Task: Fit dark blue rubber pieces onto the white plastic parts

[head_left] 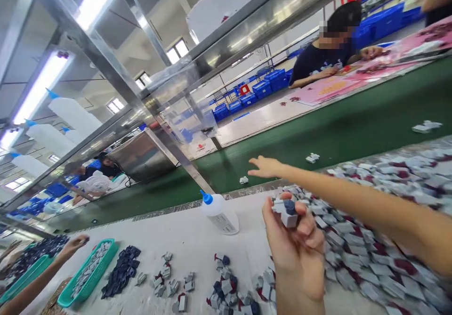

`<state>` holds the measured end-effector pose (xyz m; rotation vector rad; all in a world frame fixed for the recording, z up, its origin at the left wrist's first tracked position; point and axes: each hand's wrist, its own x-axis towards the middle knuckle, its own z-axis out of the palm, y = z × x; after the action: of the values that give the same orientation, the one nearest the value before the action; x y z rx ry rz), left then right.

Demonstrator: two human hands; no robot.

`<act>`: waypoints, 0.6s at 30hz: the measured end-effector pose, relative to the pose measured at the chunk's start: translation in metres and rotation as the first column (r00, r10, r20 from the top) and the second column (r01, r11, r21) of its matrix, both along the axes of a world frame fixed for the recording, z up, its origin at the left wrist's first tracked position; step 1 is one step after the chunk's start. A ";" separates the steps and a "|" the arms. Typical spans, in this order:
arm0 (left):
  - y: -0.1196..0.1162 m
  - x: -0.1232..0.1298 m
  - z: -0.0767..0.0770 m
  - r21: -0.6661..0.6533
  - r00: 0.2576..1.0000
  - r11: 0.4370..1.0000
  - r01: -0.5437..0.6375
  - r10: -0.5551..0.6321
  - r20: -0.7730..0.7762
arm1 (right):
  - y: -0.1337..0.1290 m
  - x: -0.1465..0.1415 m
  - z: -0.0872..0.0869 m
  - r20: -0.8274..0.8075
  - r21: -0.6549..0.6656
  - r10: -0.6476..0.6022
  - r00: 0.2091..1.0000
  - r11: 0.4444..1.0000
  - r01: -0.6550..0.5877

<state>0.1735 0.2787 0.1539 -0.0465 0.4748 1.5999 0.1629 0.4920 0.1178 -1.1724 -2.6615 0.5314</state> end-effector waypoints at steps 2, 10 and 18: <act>0.004 -0.015 0.000 -0.057 0.991 0.990 -0.130 0.131 0.013 | 0.011 -0.039 -0.026 0.101 -0.012 0.052 0.993 0.999 -0.052; -0.009 -0.065 0.012 0.031 0.804 0.808 -0.588 0.588 -0.088 | 0.033 -0.105 -0.081 0.180 0.086 0.222 0.958 0.967 -0.240; -0.015 -0.073 0.012 0.050 0.714 0.734 -0.677 0.672 -0.197 | 0.088 0.020 -0.082 0.300 0.194 -0.280 0.912 0.954 0.229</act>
<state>0.1005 0.2638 0.1658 -0.0844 0.6889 2.3449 0.1827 0.5795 0.0362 -1.6493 -2.6792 0.0877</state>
